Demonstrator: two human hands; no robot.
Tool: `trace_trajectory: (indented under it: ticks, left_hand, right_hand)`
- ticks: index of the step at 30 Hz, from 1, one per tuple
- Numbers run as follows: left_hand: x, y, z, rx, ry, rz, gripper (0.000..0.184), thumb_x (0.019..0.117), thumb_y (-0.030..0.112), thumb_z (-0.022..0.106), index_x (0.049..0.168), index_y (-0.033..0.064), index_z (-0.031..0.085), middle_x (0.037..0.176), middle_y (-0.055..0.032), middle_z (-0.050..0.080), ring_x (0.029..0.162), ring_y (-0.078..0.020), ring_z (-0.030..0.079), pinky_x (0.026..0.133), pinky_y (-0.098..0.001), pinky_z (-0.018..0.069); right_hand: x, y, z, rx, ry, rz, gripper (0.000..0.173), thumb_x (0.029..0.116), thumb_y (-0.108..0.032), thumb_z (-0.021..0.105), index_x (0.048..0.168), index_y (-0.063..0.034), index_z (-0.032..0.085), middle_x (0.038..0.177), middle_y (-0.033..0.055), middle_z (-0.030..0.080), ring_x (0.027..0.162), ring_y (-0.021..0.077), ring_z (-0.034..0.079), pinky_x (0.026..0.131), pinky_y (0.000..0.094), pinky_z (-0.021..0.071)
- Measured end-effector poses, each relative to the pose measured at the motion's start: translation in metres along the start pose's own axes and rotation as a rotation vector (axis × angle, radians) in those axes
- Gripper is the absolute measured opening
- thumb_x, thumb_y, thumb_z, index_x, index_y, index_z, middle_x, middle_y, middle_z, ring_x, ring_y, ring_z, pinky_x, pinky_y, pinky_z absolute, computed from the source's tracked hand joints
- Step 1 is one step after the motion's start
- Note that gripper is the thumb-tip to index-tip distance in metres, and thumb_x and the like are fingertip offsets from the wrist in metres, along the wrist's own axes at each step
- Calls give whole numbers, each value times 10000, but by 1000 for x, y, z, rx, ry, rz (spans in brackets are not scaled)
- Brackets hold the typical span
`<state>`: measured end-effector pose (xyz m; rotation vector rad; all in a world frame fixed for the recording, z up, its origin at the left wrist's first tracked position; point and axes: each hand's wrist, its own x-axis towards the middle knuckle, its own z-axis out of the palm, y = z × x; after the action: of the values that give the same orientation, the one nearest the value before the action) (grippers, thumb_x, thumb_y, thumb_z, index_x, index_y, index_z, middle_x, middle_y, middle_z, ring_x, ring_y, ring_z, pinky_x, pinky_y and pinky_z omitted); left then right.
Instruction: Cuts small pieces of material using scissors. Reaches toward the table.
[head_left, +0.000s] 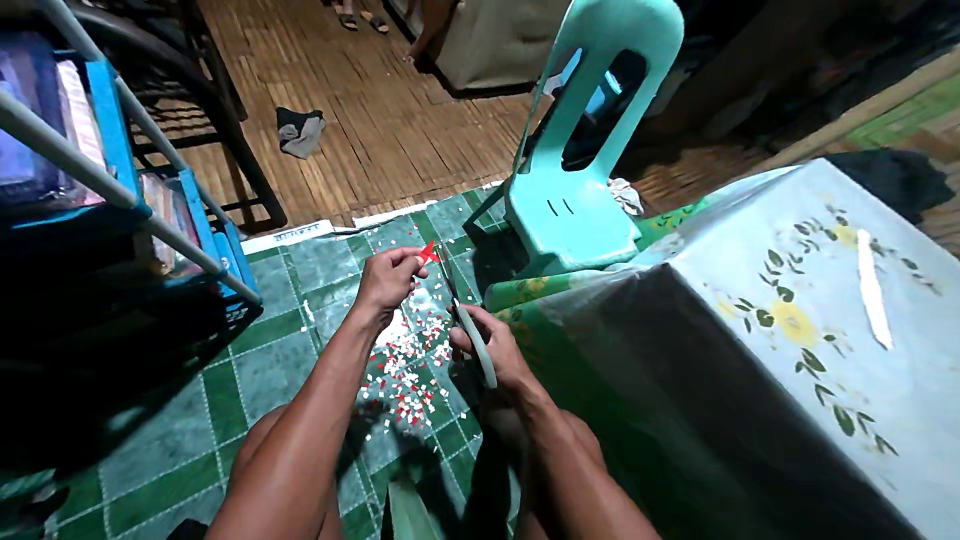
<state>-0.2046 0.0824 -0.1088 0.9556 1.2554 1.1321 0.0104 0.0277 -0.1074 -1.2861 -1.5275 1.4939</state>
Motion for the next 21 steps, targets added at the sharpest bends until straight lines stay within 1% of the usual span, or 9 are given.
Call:
trace_trajectory:
  ticks: [4, 7, 9, 12, 14, 17, 21]
  left_hand:
    - [-6, -1, -6, 43, -26, 41, 222, 1050, 134, 558, 1212, 92, 703, 812, -56, 690, 546, -84, 507, 493, -226, 403]
    - [-8, 1, -7, 14, -34, 68, 217, 1046, 119, 562, 1214, 78, 694, 816, -60, 687, 549, -85, 507, 493, -220, 403]
    - [-7, 2, -6, -4, -35, 81, 224, 1048, 118, 560, 1229, 84, 686, 832, -63, 688, 554, -88, 508, 496, -220, 405]
    - [-5, 1, -4, -31, -42, 95, 219, 1046, 109, 559, 1224, 81, 684, 836, -62, 685, 565, -91, 519, 501, -222, 414]
    - [-3, 0, -3, -28, -52, 99, 216, 1048, 115, 563, 1223, 82, 686, 831, -60, 682, 574, -92, 527, 509, -223, 424]
    - [-4, -3, -1, 41, -56, 101, 198, 1027, 112, 595, 1192, 87, 702, 798, -56, 681, 531, -86, 487, 481, -226, 386]
    - [-6, -3, -2, 127, -76, 112, 206, 1014, 114, 610, 1191, 94, 714, 808, -53, 699, 537, -86, 516, 482, -234, 405]
  right_hand:
    - [0, 2, -1, -12, -10, -35, 642, 903, -405, 771, 1374, -11, 582, 859, 68, 703, 689, 149, 668, 643, 320, 599]
    - [0, 4, 0, -24, 21, 4, 638, 893, -401, 779, 1373, -26, 588, 859, 68, 708, 681, 149, 668, 636, 319, 598]
    - [0, 4, -1, -21, 5, 7, 655, 892, -421, 775, 1378, -26, 583, 859, 69, 704, 681, 154, 667, 635, 320, 598]
    - [-1, 5, -1, -28, -40, -43, 677, 888, -438, 778, 1373, -10, 579, 851, 57, 694, 687, 140, 661, 646, 314, 595]
    - [0, 8, 0, -28, -31, -83, 671, 899, -430, 766, 1377, 1, 576, 859, 64, 702, 688, 144, 668, 649, 320, 601]
    - [1, 10, -2, -10, -16, -137, 668, 914, -422, 756, 1379, 19, 570, 859, 73, 704, 679, 149, 667, 635, 321, 600]
    - [3, 10, -5, -61, -15, -97, 661, 903, -417, 770, 1382, -4, 578, 869, 65, 711, 693, 142, 672, 649, 318, 602]
